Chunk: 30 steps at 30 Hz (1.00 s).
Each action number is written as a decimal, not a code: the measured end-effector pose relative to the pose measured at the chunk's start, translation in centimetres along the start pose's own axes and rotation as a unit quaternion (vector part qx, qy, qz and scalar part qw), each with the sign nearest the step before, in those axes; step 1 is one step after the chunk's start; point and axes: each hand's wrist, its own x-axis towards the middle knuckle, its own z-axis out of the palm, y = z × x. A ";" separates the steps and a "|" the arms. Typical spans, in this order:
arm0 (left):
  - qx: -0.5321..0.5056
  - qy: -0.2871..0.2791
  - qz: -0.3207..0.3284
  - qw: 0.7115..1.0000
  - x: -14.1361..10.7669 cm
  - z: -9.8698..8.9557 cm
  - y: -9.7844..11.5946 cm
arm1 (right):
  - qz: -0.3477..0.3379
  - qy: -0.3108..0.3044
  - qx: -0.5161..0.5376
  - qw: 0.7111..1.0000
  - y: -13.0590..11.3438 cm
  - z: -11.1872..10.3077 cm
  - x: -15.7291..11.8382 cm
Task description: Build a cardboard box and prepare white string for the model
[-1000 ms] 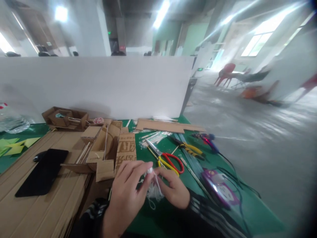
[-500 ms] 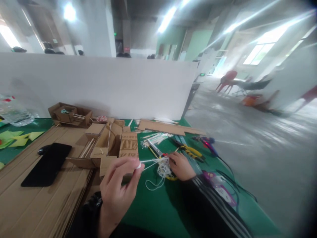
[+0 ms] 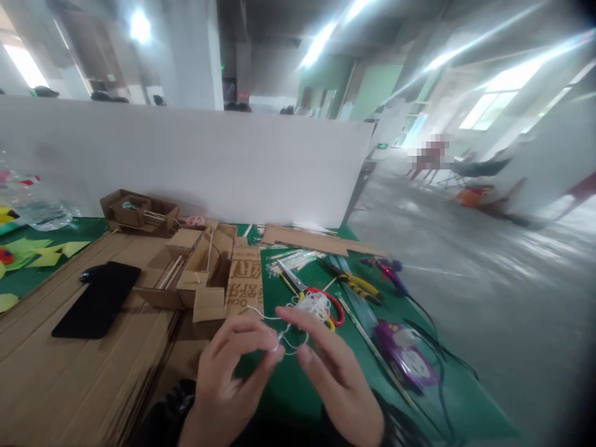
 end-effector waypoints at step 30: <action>-0.093 -0.069 -0.351 0.929 -2.1 0.3 -1.4 | 0.063 0.003 -0.018 0.998 0.4 1.4 0.9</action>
